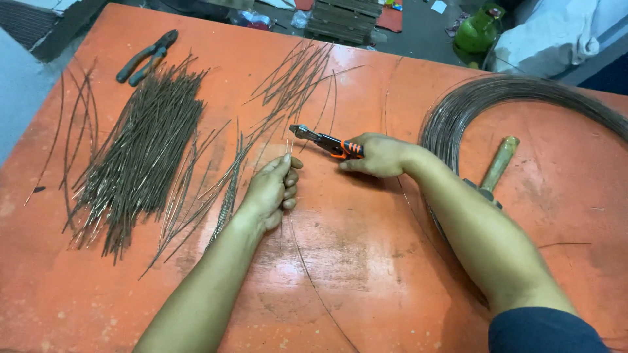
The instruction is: Cutting metal wires from a large coil into uniform lengths using wire cutters on a workbench.
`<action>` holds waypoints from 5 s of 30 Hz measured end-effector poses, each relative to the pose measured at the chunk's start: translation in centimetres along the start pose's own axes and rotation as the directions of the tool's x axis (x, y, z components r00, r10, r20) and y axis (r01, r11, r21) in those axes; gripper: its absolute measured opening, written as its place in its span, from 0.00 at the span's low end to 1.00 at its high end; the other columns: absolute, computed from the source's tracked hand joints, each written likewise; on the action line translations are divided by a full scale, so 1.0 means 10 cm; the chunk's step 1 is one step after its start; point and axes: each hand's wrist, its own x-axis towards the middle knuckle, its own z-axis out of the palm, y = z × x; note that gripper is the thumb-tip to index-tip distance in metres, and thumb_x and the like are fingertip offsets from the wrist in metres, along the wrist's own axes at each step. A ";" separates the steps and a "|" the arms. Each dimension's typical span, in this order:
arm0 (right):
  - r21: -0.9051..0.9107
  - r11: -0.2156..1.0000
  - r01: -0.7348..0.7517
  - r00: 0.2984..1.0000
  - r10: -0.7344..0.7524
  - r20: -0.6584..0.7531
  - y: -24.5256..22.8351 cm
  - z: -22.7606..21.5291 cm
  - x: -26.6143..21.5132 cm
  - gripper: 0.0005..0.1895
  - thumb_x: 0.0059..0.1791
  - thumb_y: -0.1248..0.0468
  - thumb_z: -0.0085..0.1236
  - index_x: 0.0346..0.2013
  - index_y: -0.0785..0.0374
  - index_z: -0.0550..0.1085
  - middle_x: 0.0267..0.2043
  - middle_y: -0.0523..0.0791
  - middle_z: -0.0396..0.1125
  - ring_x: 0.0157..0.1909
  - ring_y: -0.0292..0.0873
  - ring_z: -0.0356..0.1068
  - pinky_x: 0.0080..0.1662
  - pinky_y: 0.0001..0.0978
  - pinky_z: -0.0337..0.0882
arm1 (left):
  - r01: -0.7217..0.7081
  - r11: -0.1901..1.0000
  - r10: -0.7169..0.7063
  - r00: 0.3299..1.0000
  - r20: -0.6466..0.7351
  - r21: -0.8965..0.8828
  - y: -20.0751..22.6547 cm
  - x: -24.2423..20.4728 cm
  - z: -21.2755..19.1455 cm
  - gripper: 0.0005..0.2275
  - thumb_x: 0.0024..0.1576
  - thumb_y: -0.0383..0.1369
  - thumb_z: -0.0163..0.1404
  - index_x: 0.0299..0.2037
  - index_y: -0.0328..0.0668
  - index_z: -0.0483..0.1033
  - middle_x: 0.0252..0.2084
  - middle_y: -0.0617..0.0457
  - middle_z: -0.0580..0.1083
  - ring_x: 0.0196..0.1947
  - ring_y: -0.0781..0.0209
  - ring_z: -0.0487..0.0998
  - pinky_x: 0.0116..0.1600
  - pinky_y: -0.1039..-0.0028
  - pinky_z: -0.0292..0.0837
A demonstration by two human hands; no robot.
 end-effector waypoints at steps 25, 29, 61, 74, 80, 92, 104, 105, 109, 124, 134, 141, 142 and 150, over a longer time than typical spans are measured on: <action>0.050 0.993 0.105 0.994 -0.106 0.020 0.15 0.06 -0.06 0.17 0.49 0.48 0.59 0.42 0.57 0.79 0.33 0.49 0.71 0.39 0.47 0.71 0.41 0.38 0.70 | -0.252 0.968 0.252 0.963 -0.093 0.011 0.29 0.35 -0.30 0.11 0.69 0.41 0.33 0.43 0.50 0.66 0.25 0.65 0.51 0.17 0.77 0.50 0.19 0.88 0.45; -0.019 0.995 0.100 0.986 -0.097 0.133 0.02 0.07 -0.21 0.18 0.48 0.48 0.60 0.46 0.54 0.79 0.37 0.50 0.73 0.41 0.49 0.72 0.43 0.39 0.72 | -0.292 0.956 0.286 0.952 -0.107 -0.042 0.55 0.49 -0.35 0.11 0.69 0.40 0.33 0.43 0.47 0.66 0.24 0.64 0.51 0.16 0.76 0.49 0.17 0.86 0.44; -0.033 0.982 0.184 0.950 -0.170 0.262 -0.22 0.11 -0.47 0.22 0.50 0.50 0.57 0.53 0.59 0.78 0.40 0.51 0.73 0.39 0.50 0.69 0.45 0.42 0.71 | -0.282 0.959 0.279 0.956 -0.085 -0.025 0.79 0.93 -0.05 0.13 0.68 0.40 0.34 0.44 0.44 0.69 0.24 0.63 0.52 0.16 0.75 0.49 0.19 0.84 0.44; 0.000 0.984 0.177 0.949 -0.170 0.264 -0.25 0.08 -0.47 0.22 0.50 0.52 0.56 0.55 0.59 0.76 0.43 0.53 0.74 0.42 0.51 0.70 0.45 0.44 0.71 | -0.291 0.957 0.290 0.953 -0.090 -0.003 0.85 0.93 -0.05 0.13 0.68 0.40 0.33 0.44 0.43 0.69 0.25 0.62 0.52 0.16 0.75 0.50 0.19 0.85 0.44; 0.008 0.983 0.183 0.947 -0.179 0.265 -0.17 0.12 -0.42 0.23 0.50 0.52 0.57 0.57 0.58 0.76 0.45 0.53 0.74 0.42 0.50 0.71 0.46 0.43 0.72 | -0.297 0.955 0.297 0.952 -0.079 0.016 0.84 0.97 -0.08 0.13 0.68 0.41 0.33 0.44 0.43 0.69 0.25 0.62 0.52 0.16 0.75 0.50 0.19 0.85 0.45; -0.031 0.984 0.173 0.958 -0.161 0.239 -0.16 0.17 -0.39 0.24 0.49 0.50 0.58 0.55 0.58 0.76 0.46 0.53 0.74 0.45 0.53 0.72 0.48 0.45 0.72 | -0.319 0.947 0.320 0.936 -0.145 0.031 0.85 0.95 -0.03 0.14 0.68 0.40 0.35 0.46 0.41 0.71 0.28 0.58 0.65 0.19 0.73 0.64 0.20 0.87 0.60; -0.026 0.999 0.022 0.994 -0.019 0.105 0.02 0.09 -0.21 0.23 0.50 0.49 0.55 0.54 0.59 0.76 0.48 0.54 0.73 0.52 0.56 0.72 0.53 0.47 0.71 | -0.198 0.980 0.198 0.971 -0.136 0.011 0.42 0.15 -0.07 0.22 0.69 0.41 0.31 0.66 0.31 0.60 0.67 0.30 0.64 0.60 0.31 0.71 0.60 0.49 0.71; -0.046 0.999 0.007 0.996 -0.003 0.085 0.02 0.07 -0.19 0.23 0.51 0.49 0.54 0.54 0.59 0.75 0.48 0.55 0.73 0.52 0.56 0.72 0.54 0.47 0.71 | -0.131 0.991 0.129 0.987 -0.095 -0.009 0.32 0.03 -0.01 0.23 0.69 0.41 0.32 0.67 0.30 0.59 0.67 0.28 0.63 0.60 0.31 0.71 0.59 0.49 0.71; -0.033 0.999 -0.032 0.999 0.033 0.003 0.07 -0.02 -0.09 0.21 0.49 0.48 0.55 0.50 0.56 0.78 0.48 0.54 0.74 0.54 0.56 0.72 0.54 0.47 0.71 | -0.054 0.993 0.051 0.998 -0.028 -0.105 -0.17 0.02 0.19 0.23 0.69 0.41 0.33 0.67 0.31 0.61 0.67 0.27 0.62 0.61 0.28 0.68 0.58 0.43 0.69; -0.027 0.998 -0.052 0.999 0.052 0.009 0.09 -0.08 0.00 0.20 0.45 0.48 0.61 0.45 0.57 0.80 0.38 0.51 0.74 0.47 0.52 0.73 0.47 0.43 0.72 | -0.078 0.996 0.075 0.995 -0.061 -0.041 -0.12 -0.02 0.21 0.15 0.68 0.44 0.39 0.48 0.41 0.72 0.23 0.58 0.60 0.18 0.68 0.62 0.20 0.77 0.69; -0.022 0.999 -0.034 0.998 0.035 0.052 0.06 -0.10 0.00 0.19 0.44 0.47 0.64 0.40 0.56 0.81 0.34 0.48 0.74 0.42 0.49 0.74 0.44 0.39 0.73 | 0.011 0.999 -0.011 1.000 0.002 -0.038 -0.01 -0.03 0.14 0.12 0.69 0.42 0.36 0.45 0.46 0.69 0.23 0.61 0.52 0.15 0.70 0.53 0.17 0.82 0.54; -0.003 0.999 0.045 0.999 -0.045 0.009 0.12 -0.09 0.07 0.16 0.44 0.49 0.64 0.36 0.57 0.79 0.32 0.50 0.74 0.39 0.51 0.74 0.42 0.41 0.72 | -0.007 1.000 0.007 1.000 0.003 -0.027 0.06 -0.06 0.19 0.11 0.69 0.41 0.34 0.44 0.48 0.68 0.23 0.62 0.51 0.15 0.71 0.51 0.17 0.83 0.51; -0.004 0.999 0.045 0.999 -0.045 0.004 0.11 -0.09 0.06 0.16 0.44 0.49 0.64 0.36 0.57 0.79 0.32 0.50 0.74 0.39 0.51 0.74 0.42 0.41 0.72 | -0.009 1.000 0.009 1.000 0.006 -0.025 0.06 -0.05 0.19 0.11 0.69 0.41 0.34 0.44 0.48 0.68 0.23 0.62 0.51 0.15 0.71 0.51 0.17 0.83 0.51; 0.011 1.000 0.004 0.999 -0.003 -0.046 0.15 0.03 0.09 0.14 0.46 0.49 0.63 0.32 0.56 0.80 0.29 0.46 0.73 0.35 0.48 0.72 0.40 0.37 0.72 | -0.062 0.998 0.063 0.997 -0.049 0.030 0.02 -0.06 0.21 0.10 0.69 0.40 0.33 0.45 0.48 0.66 0.23 0.62 0.49 0.13 0.73 0.48 0.15 0.85 0.45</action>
